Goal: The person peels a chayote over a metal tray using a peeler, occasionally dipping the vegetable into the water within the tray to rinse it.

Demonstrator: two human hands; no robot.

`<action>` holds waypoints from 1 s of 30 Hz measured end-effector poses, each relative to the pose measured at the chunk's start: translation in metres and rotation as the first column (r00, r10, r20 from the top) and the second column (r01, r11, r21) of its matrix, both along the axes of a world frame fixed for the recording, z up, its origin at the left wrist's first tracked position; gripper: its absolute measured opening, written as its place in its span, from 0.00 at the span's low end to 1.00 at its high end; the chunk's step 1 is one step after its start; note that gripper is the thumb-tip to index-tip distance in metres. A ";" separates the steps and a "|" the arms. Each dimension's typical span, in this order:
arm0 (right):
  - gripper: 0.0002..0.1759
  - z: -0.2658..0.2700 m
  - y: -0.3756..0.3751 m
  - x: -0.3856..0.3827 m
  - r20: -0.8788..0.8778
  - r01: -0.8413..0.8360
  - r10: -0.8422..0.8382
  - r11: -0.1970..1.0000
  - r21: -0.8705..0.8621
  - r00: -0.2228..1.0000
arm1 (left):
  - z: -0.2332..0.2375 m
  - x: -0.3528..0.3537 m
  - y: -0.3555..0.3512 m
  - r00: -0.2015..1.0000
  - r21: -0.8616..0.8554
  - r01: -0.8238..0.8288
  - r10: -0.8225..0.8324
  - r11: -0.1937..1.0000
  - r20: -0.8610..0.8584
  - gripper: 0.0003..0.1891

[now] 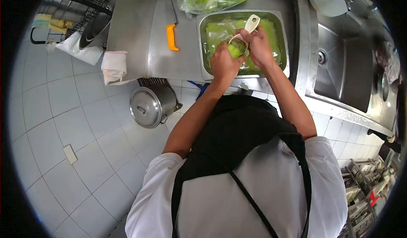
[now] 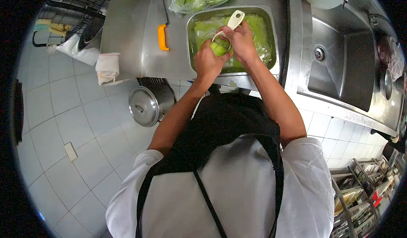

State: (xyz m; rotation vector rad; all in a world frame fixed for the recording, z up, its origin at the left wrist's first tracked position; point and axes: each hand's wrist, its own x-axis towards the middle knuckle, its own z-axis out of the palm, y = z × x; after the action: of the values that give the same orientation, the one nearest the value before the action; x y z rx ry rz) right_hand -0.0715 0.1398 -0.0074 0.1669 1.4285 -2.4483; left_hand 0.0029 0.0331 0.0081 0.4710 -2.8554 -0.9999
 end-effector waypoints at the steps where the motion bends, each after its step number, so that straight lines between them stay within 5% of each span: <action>1: 0.18 -0.003 0.001 -0.002 0.005 -0.016 0.016 1.000 0.013 1.000 | -0.001 0.001 0.000 1.000 -0.005 -0.007 0.007 1.000 0.005 0.36; 8: 0.17 -0.040 0.002 -0.027 0.063 0.007 -0.012 0.997 0.078 0.998 | -0.009 0.008 -0.003 0.995 0.013 0.025 -0.024 1.000 -0.094 0.38; 11: 0.19 -0.053 0.001 -0.038 0.009 0.136 -0.142 0.965 0.222 0.990 | -0.012 0.012 -0.005 0.987 -0.004 0.038 -0.039 0.999 -0.158 0.38; 14: 0.21 -0.091 0.023 -0.052 -0.142 0.067 -0.017 0.930 0.361 0.990 | -0.018 0.007 -0.007 0.972 -0.029 0.039 -0.044 0.999 -0.229 0.38; 15: 0.21 -0.092 0.015 -0.046 -0.163 0.233 -0.184 0.900 0.369 0.969 | -0.018 0.008 -0.008 0.981 -0.003 0.016 -0.016 1.000 -0.193 0.38; 18: 0.20 -0.080 0.020 -0.042 -0.244 0.254 -0.167 0.886 0.388 0.955 | -0.016 0.015 -0.015 0.995 0.054 -0.016 0.021 0.998 -0.100 0.39; 23: 0.20 -0.018 0.032 -0.043 -0.550 0.403 0.050 0.626 0.668 0.834 | -0.014 0.015 -0.019 0.998 0.113 -0.032 0.039 0.993 -0.059 0.39; 26: 0.19 -0.013 0.036 -0.049 -0.315 0.169 -0.039 0.901 0.398 0.948 | -0.012 0.017 -0.019 0.995 0.094 -0.006 0.015 0.996 -0.099 0.39; 30: 0.20 -0.011 0.021 -0.032 -0.096 0.021 -0.010 0.993 0.117 0.995 | -0.016 0.020 -0.019 0.997 0.140 0.004 0.008 0.990 -0.080 0.39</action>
State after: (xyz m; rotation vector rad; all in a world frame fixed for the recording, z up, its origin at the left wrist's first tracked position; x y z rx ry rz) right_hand -0.1038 0.1613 -0.0181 0.0883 1.6195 -2.4140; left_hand 0.0229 0.0138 -0.0078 0.4337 -2.7256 -1.1969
